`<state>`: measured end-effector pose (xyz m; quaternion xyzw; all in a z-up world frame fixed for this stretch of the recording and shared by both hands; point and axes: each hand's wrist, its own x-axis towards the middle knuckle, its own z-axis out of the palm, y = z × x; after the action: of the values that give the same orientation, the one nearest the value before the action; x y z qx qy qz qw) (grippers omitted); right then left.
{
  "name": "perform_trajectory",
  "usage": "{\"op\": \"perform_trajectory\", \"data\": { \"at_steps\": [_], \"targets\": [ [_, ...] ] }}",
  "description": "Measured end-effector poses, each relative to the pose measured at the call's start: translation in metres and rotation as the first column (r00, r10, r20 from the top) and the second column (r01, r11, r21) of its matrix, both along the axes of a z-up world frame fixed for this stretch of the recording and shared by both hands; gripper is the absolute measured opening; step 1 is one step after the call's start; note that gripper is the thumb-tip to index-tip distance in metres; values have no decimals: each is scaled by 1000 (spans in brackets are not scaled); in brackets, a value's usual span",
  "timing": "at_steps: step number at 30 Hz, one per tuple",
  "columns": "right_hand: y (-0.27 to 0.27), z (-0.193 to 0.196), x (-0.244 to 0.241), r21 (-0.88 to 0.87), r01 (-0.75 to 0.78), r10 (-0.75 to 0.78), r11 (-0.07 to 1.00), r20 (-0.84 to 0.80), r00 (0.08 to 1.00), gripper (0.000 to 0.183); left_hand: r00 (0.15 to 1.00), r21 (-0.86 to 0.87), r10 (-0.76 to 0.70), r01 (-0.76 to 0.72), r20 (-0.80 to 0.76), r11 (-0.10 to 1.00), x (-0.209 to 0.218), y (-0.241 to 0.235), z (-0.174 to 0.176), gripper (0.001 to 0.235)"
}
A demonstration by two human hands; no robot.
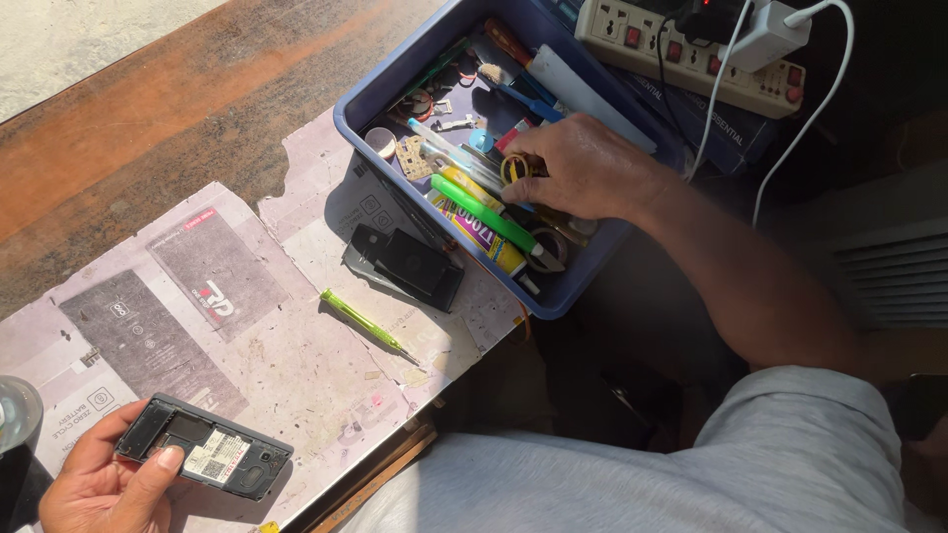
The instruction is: The person uses a green plastic pry tool to separate the back cover of a small electronic device. They then use a metal spudger to detach internal components and remove the back housing, exposing the circuit board and battery.
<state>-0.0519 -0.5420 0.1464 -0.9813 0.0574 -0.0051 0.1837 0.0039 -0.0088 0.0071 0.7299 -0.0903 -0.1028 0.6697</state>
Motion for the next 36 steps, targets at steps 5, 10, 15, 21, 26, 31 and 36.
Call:
{"op": "perform_trajectory", "data": {
  "at_steps": [5, 10, 15, 21, 26, 31, 36],
  "targets": [
    [-26, 22, -5, -181, 237, -205, 954, 180, 962, 55, 1000, 8, -14, 14, 7, 1000, 0, 2, -2, 44],
    [-31, 5, -1, -614, 272, -59, 741, 343, 937, 47, 1000, 102, -23, 22, 7, 995, 2, 3, 0, 47],
    [-16, -20, 0, -514, 199, -128, 835, 169, 977, 49, 999, 48, -27, 26, 26, 999, -1, 2, 0, 44],
    [-28, -10, 11, -562, 108, -3, 820, 185, 983, 23, 1000, -6, -28, 28, 6, 1000, -4, 3, 0, 44],
    [-20, 40, -7, -507, 76, 107, 859, 323, 940, 13, 999, -29, -30, 30, 20, 999, -4, 4, -3, 45],
    [29, 47, -18, 92, -121, 106, 988, 153, 982, 23, 999, 110, -42, 39, 20, 993, 2, 6, -1, 44],
    [-12, 42, 2, -165, 17, 17, 986, 200, 980, 22, 998, 89, -56, 55, 2, 994, -1, 10, -5, 46]
  ]
}}
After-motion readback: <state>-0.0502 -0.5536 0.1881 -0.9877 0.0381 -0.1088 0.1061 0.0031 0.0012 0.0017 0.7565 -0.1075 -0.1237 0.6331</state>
